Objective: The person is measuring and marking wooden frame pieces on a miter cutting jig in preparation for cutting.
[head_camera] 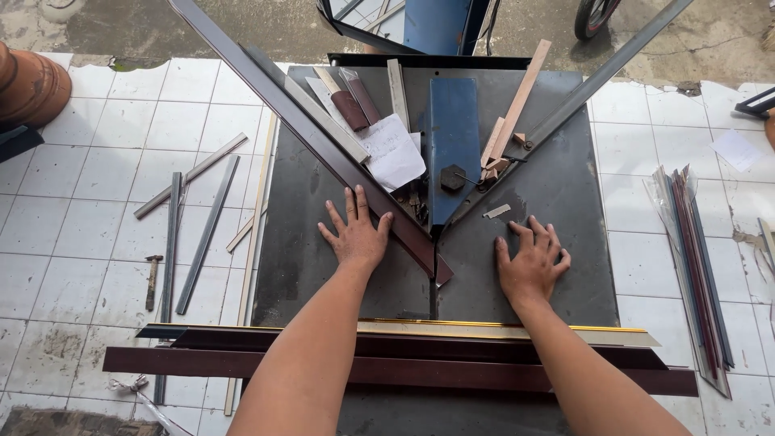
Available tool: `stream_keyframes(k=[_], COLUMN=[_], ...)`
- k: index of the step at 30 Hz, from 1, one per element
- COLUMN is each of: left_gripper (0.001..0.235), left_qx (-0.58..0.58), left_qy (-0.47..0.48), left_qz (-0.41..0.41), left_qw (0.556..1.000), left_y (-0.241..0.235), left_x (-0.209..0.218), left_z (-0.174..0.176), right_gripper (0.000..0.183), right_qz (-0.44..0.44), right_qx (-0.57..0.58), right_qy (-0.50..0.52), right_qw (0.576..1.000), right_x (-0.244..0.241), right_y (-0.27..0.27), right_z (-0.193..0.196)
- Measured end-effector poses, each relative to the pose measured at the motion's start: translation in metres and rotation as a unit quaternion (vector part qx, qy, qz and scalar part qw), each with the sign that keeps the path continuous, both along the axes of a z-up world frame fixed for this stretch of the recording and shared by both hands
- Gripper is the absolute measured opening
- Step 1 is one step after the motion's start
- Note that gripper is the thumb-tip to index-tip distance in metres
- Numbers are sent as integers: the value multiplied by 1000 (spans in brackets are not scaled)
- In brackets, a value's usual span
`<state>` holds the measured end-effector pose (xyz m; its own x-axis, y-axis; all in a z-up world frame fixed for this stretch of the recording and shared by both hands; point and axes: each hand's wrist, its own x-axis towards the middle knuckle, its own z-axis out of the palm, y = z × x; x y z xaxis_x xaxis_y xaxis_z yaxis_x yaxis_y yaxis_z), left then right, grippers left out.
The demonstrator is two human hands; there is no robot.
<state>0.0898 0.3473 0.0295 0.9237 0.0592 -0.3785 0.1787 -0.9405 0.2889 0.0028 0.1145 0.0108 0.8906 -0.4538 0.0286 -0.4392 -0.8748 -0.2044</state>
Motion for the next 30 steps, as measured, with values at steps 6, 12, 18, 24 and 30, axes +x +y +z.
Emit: stream_keyframes(k=[6, 12, 18, 24, 30], left_gripper=[56, 57, 59, 61, 36], left_qx=[28, 31, 8, 39, -57], left_qy=[-21, -1, 41, 91, 20], left_qz=[-62, -116, -188, -267, -203], left_qw=[997, 993, 981, 958, 977], left_y=[5, 17, 27, 42, 59], left_x=[-32, -63, -91, -137, -174], left_z=[13, 12, 46, 52, 36], right_gripper=[52, 27, 21, 10, 11], right_qz=[84, 143, 132, 220, 185], right_qx=[177, 91, 135, 86, 58], right_qy=[94, 116, 198, 223, 159], right_qw=[976, 979, 962, 946, 968], right_x=[-36, -68, -88, -120, -128], right_y=[60, 56, 34, 54, 71], right_z=[38, 15, 13, 28, 52])
